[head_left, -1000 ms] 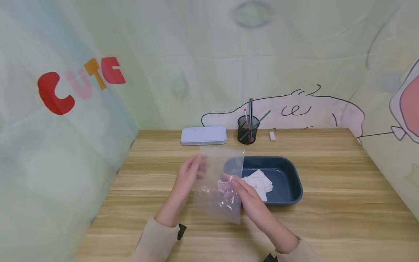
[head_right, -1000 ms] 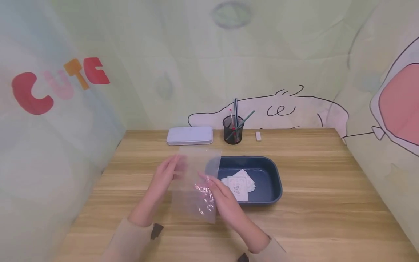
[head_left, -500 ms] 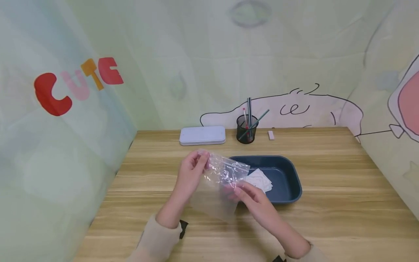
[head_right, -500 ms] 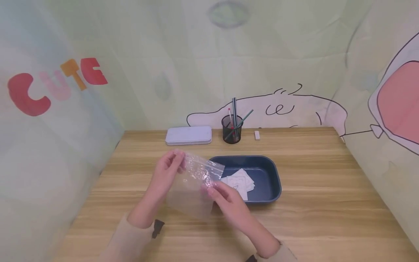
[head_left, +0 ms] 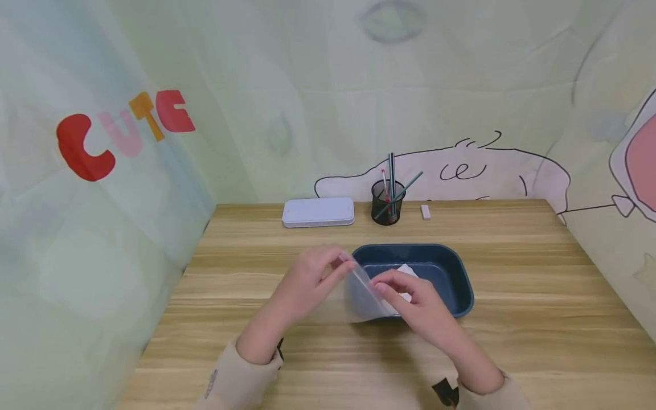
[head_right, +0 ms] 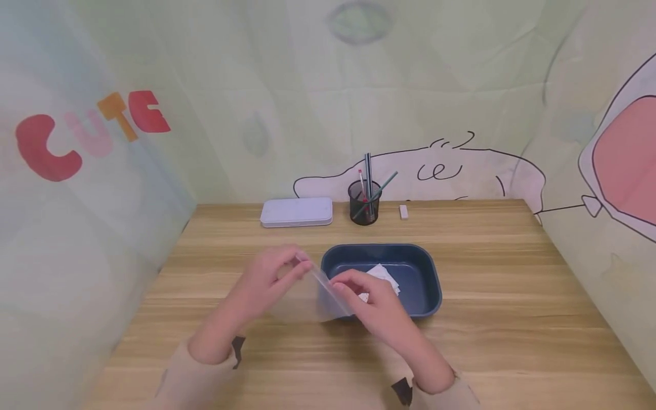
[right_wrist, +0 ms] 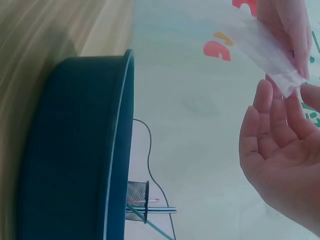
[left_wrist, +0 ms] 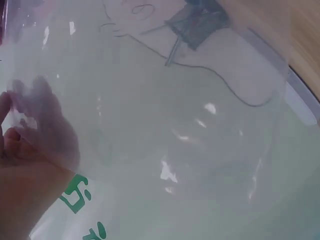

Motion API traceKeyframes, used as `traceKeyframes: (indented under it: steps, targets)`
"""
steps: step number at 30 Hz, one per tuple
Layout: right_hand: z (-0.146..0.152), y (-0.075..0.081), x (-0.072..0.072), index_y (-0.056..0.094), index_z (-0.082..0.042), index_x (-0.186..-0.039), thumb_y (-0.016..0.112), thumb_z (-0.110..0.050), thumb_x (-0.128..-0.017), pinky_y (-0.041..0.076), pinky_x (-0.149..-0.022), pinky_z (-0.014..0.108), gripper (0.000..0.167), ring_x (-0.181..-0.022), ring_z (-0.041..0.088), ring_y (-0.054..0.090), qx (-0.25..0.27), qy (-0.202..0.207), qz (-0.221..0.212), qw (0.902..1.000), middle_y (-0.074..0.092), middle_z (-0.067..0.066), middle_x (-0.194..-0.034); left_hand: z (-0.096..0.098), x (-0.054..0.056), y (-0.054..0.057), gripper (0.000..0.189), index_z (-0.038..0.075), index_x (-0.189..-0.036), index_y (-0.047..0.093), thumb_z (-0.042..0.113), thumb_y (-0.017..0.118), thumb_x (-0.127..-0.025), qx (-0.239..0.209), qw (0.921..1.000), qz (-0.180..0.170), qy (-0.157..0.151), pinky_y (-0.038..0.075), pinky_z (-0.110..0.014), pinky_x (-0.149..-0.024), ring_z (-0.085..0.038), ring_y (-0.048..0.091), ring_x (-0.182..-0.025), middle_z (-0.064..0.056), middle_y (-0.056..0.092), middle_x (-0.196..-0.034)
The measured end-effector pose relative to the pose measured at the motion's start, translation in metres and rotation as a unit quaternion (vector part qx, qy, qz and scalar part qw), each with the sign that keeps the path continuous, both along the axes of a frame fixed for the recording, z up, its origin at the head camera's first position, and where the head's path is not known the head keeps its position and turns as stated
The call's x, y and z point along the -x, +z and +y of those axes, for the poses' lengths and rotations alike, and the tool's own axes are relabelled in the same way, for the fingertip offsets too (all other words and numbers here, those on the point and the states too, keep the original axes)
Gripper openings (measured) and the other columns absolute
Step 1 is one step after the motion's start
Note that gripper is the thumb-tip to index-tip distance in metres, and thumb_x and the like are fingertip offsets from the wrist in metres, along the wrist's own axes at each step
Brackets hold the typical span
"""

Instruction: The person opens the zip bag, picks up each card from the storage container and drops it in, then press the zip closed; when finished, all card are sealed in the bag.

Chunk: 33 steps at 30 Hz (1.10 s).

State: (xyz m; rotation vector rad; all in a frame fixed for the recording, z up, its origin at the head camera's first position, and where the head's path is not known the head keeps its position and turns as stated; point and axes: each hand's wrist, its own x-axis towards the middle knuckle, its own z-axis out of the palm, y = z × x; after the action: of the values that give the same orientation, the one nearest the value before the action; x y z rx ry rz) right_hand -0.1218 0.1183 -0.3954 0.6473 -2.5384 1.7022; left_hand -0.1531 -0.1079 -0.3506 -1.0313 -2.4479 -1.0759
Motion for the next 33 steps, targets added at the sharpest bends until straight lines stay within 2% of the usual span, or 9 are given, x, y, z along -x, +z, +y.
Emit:
traceKeyframes:
  steps: [7, 12, 15, 18, 21, 24, 27, 30, 33]
  targets:
    - [-0.006, -0.005, -0.003, 0.071, -0.02, -0.102, 0.062, -0.026, -0.095, 0.052, -0.076, 0.032, 0.013, -0.086, 0.013, 0.062, -0.002, 0.037, -0.001, 0.9993, 0.068, -0.01, -0.097, 0.004, -0.002, -0.002, 0.011, 0.017, -0.091, 0.068, 0.028, 0.065, -0.093, 0.034, 0.9971, 0.067, 0.014, 0.036, -0.034, -0.076, -0.006, 0.052, -0.081, 0.013, 0.06, -0.079]
    - [-0.009, -0.008, -0.002, 0.073, -0.016, -0.101, 0.063, -0.026, -0.094, 0.051, -0.07, 0.029, 0.016, -0.08, 0.014, 0.061, 0.004, 0.056, -0.017, 0.9983, 0.069, -0.008, -0.092, 0.005, -0.003, -0.005, 0.018, 0.016, -0.095, 0.07, 0.033, 0.067, -0.09, 0.042, 0.992, 0.11, 0.046, 0.034, -0.033, -0.074, -0.008, 0.047, -0.076, 0.012, 0.052, -0.07]
    - [-0.011, -0.011, -0.002, 0.074, -0.013, -0.1, 0.064, -0.024, -0.093, 0.051, -0.068, 0.028, 0.016, -0.077, 0.014, 0.061, 0.011, 0.064, -0.015, 0.9978, 0.069, -0.008, -0.089, 0.007, -0.004, -0.007, 0.024, 0.014, -0.101, 0.07, 0.034, 0.07, -0.087, 0.037, 0.9884, 0.13, 0.07, 0.035, -0.036, -0.078, -0.01, 0.049, -0.08, 0.009, 0.056, -0.076]
    - [-0.012, -0.011, -0.002, 0.074, -0.013, -0.099, 0.065, -0.024, -0.092, 0.051, -0.069, 0.028, 0.015, -0.077, 0.013, 0.061, 0.022, 0.046, -0.012, 0.9986, 0.07, -0.008, -0.09, 0.01, -0.007, -0.009, 0.034, 0.012, -0.11, 0.066, 0.034, 0.072, -0.085, 0.02, 0.9847, 0.14, 0.101, 0.037, -0.04, -0.085, -0.014, 0.052, -0.095, 0.003, 0.061, -0.096]
    - [-0.012, -0.008, -0.003, 0.075, -0.016, -0.097, 0.067, -0.023, -0.091, 0.051, -0.066, 0.028, 0.012, -0.076, 0.014, 0.061, 0.038, 0.001, -0.001, 0.9993, 0.07, -0.009, -0.09, 0.016, -0.014, -0.009, 0.039, 0.011, -0.116, 0.062, 0.032, 0.073, -0.085, -0.021, 0.9794, 0.149, 0.135, 0.037, -0.044, -0.09, -0.02, 0.051, -0.108, -0.004, 0.058, -0.114]
    - [-0.01, -0.002, -0.004, 0.075, -0.019, -0.097, 0.069, -0.02, -0.089, 0.05, -0.061, 0.027, 0.009, -0.073, 0.015, 0.06, 0.055, -0.05, 0.024, 0.9969, 0.07, -0.01, -0.088, 0.022, -0.022, -0.01, 0.034, 0.009, -0.113, 0.063, 0.027, 0.074, -0.085, -0.072, 0.9745, 0.152, 0.149, 0.04, -0.043, -0.088, -0.022, 0.052, -0.106, -0.006, 0.058, -0.112]
    - [-0.007, 0.004, -0.005, 0.075, -0.02, -0.097, 0.071, -0.015, -0.087, 0.047, -0.057, 0.027, 0.012, -0.068, 0.014, 0.057, 0.054, -0.091, 0.081, 0.991, 0.068, -0.011, -0.084, 0.028, -0.03, -0.011, 0.022, 0.009, -0.104, 0.067, 0.023, 0.072, -0.087, -0.1, 0.9776, 0.119, 0.142, 0.046, -0.035, -0.082, -0.015, 0.059, -0.095, -0.001, 0.064, -0.101]
    - [-0.003, 0.009, -0.003, 0.075, -0.02, -0.1, 0.072, -0.01, -0.086, 0.046, -0.055, 0.024, 0.017, -0.065, 0.01, 0.053, 0.014, -0.117, 0.163, 0.9796, 0.066, -0.01, -0.083, 0.035, -0.038, -0.015, 0.017, 0.01, -0.102, 0.071, 0.021, 0.069, -0.09, -0.123, 0.9846, 0.023, 0.123, 0.051, -0.024, -0.069, -0.007, 0.063, -0.085, 0.005, 0.069, -0.092]
    - [-0.001, 0.015, -0.004, 0.074, -0.018, -0.104, 0.071, -0.007, -0.086, 0.047, -0.055, 0.022, 0.021, -0.068, 0.006, 0.052, -0.043, -0.125, 0.227, 0.9648, 0.065, -0.01, -0.087, 0.041, -0.044, -0.019, 0.023, 0.011, -0.109, 0.072, 0.025, 0.066, -0.092, -0.145, 0.9803, -0.075, 0.111, 0.052, -0.021, -0.059, -0.005, 0.066, -0.084, 0.005, 0.072, -0.092]
